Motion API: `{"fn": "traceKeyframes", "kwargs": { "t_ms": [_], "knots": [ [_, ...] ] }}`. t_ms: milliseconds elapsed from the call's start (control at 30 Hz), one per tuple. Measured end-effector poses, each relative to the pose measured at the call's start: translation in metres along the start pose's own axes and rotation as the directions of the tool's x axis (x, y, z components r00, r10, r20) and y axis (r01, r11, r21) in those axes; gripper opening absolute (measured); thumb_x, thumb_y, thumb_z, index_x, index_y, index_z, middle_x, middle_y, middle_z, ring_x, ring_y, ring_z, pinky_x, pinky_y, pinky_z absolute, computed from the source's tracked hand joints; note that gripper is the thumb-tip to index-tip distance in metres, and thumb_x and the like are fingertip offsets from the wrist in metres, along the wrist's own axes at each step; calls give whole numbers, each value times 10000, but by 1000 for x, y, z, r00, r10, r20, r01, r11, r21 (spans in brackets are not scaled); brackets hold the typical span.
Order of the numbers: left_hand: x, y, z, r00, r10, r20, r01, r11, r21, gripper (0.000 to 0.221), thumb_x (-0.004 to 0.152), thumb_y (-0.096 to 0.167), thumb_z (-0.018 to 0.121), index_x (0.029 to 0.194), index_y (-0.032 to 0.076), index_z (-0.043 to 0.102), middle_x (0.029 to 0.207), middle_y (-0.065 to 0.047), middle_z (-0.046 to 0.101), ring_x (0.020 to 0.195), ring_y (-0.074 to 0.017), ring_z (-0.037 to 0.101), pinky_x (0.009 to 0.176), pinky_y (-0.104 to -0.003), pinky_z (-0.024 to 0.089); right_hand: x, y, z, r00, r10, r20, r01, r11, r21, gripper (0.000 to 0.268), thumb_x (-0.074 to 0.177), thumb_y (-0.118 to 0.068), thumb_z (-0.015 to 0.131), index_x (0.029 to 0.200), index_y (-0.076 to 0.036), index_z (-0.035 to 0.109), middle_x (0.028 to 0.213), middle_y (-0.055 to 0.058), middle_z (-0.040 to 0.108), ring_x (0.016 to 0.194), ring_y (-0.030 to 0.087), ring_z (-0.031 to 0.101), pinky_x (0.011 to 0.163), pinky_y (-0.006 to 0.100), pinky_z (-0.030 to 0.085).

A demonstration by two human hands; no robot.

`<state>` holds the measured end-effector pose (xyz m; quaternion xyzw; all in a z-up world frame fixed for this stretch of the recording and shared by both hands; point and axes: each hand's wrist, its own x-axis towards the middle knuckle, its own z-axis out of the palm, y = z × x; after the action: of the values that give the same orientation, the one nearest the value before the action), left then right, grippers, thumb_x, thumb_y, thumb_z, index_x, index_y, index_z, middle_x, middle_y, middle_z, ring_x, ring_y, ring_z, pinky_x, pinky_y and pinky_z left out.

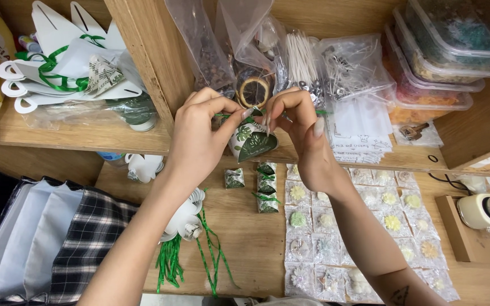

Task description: Packaging small items into green gift boxes and tying them with green ribbons.

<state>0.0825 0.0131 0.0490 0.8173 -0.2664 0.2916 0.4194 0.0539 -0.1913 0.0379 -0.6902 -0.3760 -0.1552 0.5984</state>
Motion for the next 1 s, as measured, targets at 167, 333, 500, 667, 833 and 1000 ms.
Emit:
{"fn": "traceKeyframes", "kwargs": {
  "t_ms": [167,333,500,667,833,1000],
  "knots": [
    [1,0,-1,1000,-18,5,18,1000,2,84,893,105,792,931,32,777,881,-95,647,853,-252,637,733,-378,481,3,8,-2,999,-14,49,11,998,60,796,1036,-793,171,1186,-44,393,1157,109,436,1043,206,479,1084,426,488],
    [1,-3,2,1000,15,-13,-15,1000,11,101,896,120,802,933,30,775,879,-95,647,862,-254,642,756,-376,487,-13,6,-2,997,27,69,-40,982,184,776,1031,-801,213,1149,-65,430,1142,95,421,948,192,495,949,396,536],
    [2,2,-2,1000,-24,19,25,999,-24,107,905,122,789,953,28,773,880,-91,641,845,-240,635,730,-371,480,-64,-25,1,939,32,343,-49,998,42,564,1083,-624,411,1162,-75,513,1173,101,513,1143,238,547,1043,419,521],
    [3,3,-5,998,-43,50,45,998,-44,116,907,123,787,959,21,770,868,-88,626,815,-226,619,715,-364,478,-86,-31,-19,591,91,801,-97,994,-41,288,1111,-293,636,1254,-43,625,1250,111,668,1200,254,642,1042,419,546],
    [7,3,-4,998,-11,64,14,999,-47,117,894,131,804,952,31,788,842,-74,643,731,-214,587,648,-361,455,-58,-15,-47,975,-28,220,134,864,-485,169,958,-60,729,1125,-83,718,1118,80,757,918,150,702,769,270,576],
    [7,-7,-2,994,-30,109,45,989,-140,100,911,123,787,966,39,784,868,-52,661,697,-145,596,625,-323,457,-29,-10,-14,988,-148,50,148,774,-616,313,934,1,730,1235,-69,683,1129,82,582,992,172,595,813,281,536]
  ]
}}
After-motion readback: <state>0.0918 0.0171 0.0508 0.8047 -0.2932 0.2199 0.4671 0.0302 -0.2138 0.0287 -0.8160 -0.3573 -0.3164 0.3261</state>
